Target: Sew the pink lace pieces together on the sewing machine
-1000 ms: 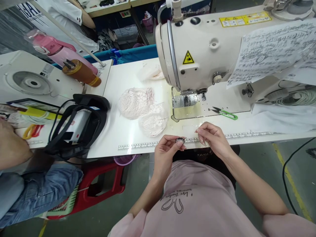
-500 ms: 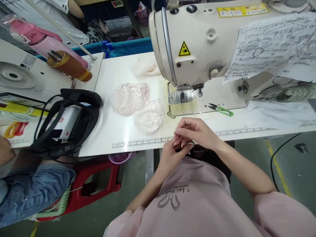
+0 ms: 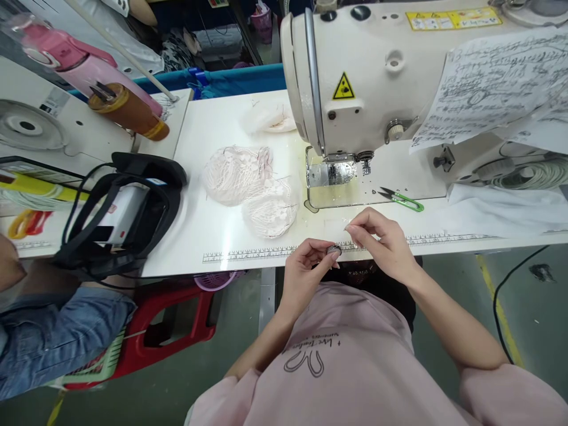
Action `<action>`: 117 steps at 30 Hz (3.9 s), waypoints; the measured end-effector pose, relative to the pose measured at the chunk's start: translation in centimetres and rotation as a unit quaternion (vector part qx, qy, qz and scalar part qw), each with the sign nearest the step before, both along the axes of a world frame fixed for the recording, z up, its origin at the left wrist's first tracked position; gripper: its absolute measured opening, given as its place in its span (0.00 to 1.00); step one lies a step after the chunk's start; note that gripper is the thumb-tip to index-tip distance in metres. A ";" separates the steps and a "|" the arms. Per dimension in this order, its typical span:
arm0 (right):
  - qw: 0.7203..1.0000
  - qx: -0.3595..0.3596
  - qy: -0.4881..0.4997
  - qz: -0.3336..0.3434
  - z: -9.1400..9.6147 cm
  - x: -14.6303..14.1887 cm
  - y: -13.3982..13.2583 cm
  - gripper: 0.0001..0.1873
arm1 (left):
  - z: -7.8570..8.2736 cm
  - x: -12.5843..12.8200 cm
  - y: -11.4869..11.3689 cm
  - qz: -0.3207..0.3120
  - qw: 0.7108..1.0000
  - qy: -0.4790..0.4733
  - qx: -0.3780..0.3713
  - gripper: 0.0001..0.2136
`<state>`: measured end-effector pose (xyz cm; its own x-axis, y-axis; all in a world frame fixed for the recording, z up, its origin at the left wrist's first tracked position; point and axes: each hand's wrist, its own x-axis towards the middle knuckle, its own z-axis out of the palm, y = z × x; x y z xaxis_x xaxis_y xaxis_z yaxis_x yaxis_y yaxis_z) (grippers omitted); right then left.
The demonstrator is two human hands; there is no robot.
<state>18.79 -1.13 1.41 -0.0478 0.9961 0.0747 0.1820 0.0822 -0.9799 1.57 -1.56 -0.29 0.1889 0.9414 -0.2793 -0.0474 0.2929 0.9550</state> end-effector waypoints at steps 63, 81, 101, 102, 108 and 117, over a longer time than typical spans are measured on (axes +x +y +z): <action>0.997 -0.014 -0.082 -0.004 -1.2 0.2 0.1 0.11 | -0.7 0.0 -0.1 0.002 0.992 -0.124 0.007 0.06; 0.997 0.003 -0.073 0.011 0.0 1.0 1.4 0.14 | -0.5 -0.1 1.3 -0.162 0.981 -0.025 0.103 0.05; 0.994 -0.074 0.082 -0.002 -2.2 -1.8 -3.1 0.14 | -1.0 0.7 1.3 -0.033 0.898 0.199 0.391 0.16; 0.989 -0.089 0.115 0.002 -2.5 -2.1 -3.1 0.15 | -1.1 0.7 1.2 -0.029 0.895 0.199 0.398 0.16; 0.968 -0.149 0.202 0.010 -3.0 -2.2 -2.5 0.18 | -1.1 0.5 1.1 -0.015 0.892 0.200 0.405 0.17; 0.993 -0.071 0.078 -0.050 -2.1 -0.7 -2.1 0.14 | -1.1 0.5 0.8 -0.022 0.966 0.100 0.238 0.13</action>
